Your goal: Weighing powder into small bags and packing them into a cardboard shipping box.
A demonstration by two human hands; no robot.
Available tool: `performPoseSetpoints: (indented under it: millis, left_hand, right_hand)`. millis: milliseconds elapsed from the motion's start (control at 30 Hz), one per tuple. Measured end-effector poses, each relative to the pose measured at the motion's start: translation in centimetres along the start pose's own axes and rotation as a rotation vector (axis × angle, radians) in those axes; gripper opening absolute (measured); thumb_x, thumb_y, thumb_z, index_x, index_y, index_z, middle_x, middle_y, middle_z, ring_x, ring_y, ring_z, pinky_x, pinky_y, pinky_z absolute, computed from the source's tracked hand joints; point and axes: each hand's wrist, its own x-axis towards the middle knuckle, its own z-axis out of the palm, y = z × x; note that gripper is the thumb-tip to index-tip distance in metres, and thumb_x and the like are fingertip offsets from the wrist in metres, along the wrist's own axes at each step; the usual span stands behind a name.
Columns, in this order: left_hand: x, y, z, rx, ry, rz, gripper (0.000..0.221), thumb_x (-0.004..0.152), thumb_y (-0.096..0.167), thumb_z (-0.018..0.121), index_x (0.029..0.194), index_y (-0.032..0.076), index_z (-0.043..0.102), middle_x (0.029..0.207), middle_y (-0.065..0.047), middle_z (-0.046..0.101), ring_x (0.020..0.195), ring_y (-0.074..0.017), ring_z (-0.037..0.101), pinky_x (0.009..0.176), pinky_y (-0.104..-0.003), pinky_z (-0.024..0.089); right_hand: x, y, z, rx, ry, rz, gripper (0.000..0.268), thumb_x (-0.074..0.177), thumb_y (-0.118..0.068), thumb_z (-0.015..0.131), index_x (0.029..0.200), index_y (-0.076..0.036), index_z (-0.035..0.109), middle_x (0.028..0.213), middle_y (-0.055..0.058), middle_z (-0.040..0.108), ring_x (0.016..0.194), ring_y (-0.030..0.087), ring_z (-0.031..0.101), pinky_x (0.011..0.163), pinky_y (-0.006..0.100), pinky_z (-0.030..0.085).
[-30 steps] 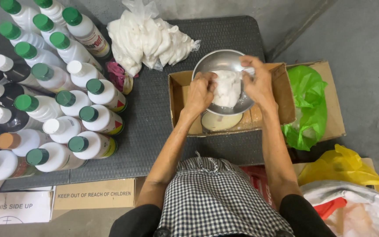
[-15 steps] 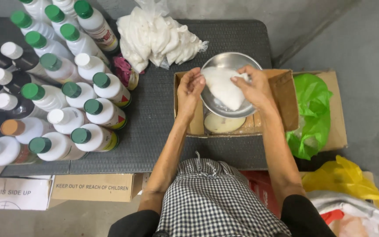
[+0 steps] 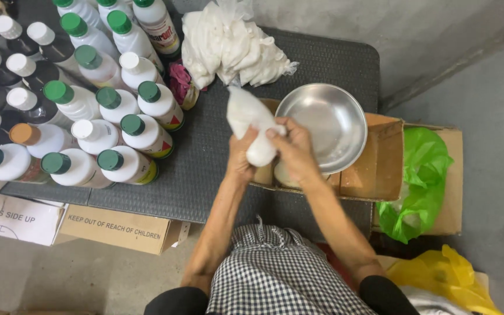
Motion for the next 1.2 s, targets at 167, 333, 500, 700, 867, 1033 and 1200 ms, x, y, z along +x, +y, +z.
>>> performPoseSetpoints:
  millis: [167,333,500,700,867,1033,1200]
  left_hand:
    - [-1.8,3.8,-1.8,0.159,0.266,0.215,0.052,0.084,0.009,0.077,0.131,-0.003,0.058,0.115,-0.015,0.070,0.098,-0.0257,0.071,0.084,-0.039,0.061]
    - [-1.7,5.2,-5.2,0.375,0.456,0.405,0.053,0.077,-0.002,0.076,0.127,-0.003,0.059,0.113,-0.013,0.071,0.097,-0.0228,0.071,0.083,-0.035,0.061]
    - [2.1,6.0,-8.1,0.365,0.525,0.142,0.047,0.083,0.007,0.077,0.126,-0.006,0.060,0.112,-0.016,0.071,0.093,-0.0254,0.071,0.079,-0.038,0.060]
    - [9.6,7.2,-9.4,0.443,0.472,0.164,0.051,0.081,0.007,0.075,0.128,-0.002,0.057,0.115,-0.014,0.071,0.097,-0.0239,0.071,0.083,-0.037,0.060]
    - [17.7,11.3,-6.6,0.680,0.276,0.259,0.053,0.083,0.010,0.077,0.129,-0.006,0.058,0.115,-0.016,0.071,0.098,-0.0224,0.068,0.085,-0.034,0.057]
    - [25.0,14.2,-4.2,0.725,0.210,0.370,0.060,0.087,0.011,0.080,0.134,-0.006,0.049,0.122,-0.015,0.067,0.108,-0.0218,0.066,0.094,-0.031,0.054]
    - [27.3,15.7,-1.1,0.620,0.052,0.383,0.058,0.095,0.016,0.072,0.141,-0.013,0.051,0.126,-0.025,0.068,0.109,-0.0273,0.066,0.093,-0.034,0.056]
  right_hand:
    - [-0.3,4.7,3.1,0.024,-0.146,-0.062,0.041,0.095,-0.004,0.068,0.133,0.004,0.055,0.118,0.014,0.067,0.106,0.019,0.066,0.093,0.033,0.058]
    - [2.6,11.6,5.4,0.164,-0.110,0.128,0.039,0.098,-0.009,0.061,0.134,0.001,0.053,0.118,0.011,0.064,0.104,0.019,0.062,0.087,0.035,0.056]
    - [7.7,19.2,5.0,0.754,0.041,0.546,0.029,0.103,-0.015,0.050,0.129,-0.004,0.057,0.124,0.011,0.067,0.111,0.023,0.067,0.097,0.041,0.057]
    - [16.1,23.3,4.7,0.776,0.198,0.403,0.018,0.105,-0.016,0.053,0.118,-0.007,0.061,0.119,0.009,0.068,0.109,0.022,0.066,0.097,0.040,0.056]
    - [23.8,18.9,6.6,0.741,0.215,0.125,0.015,0.106,-0.010,0.056,0.119,-0.004,0.062,0.119,0.009,0.067,0.110,0.021,0.066,0.101,0.039,0.054]
    - [30.5,9.6,9.7,0.687,0.336,0.053,0.024,0.102,-0.010,0.055,0.124,-0.002,0.062,0.120,0.010,0.068,0.111,0.022,0.065,0.101,0.039,0.055]
    - [33.7,7.2,9.3,0.748,0.450,-0.008,0.024,0.101,-0.009,0.058,0.123,0.001,0.063,0.121,0.015,0.069,0.109,0.027,0.068,0.097,0.043,0.061]
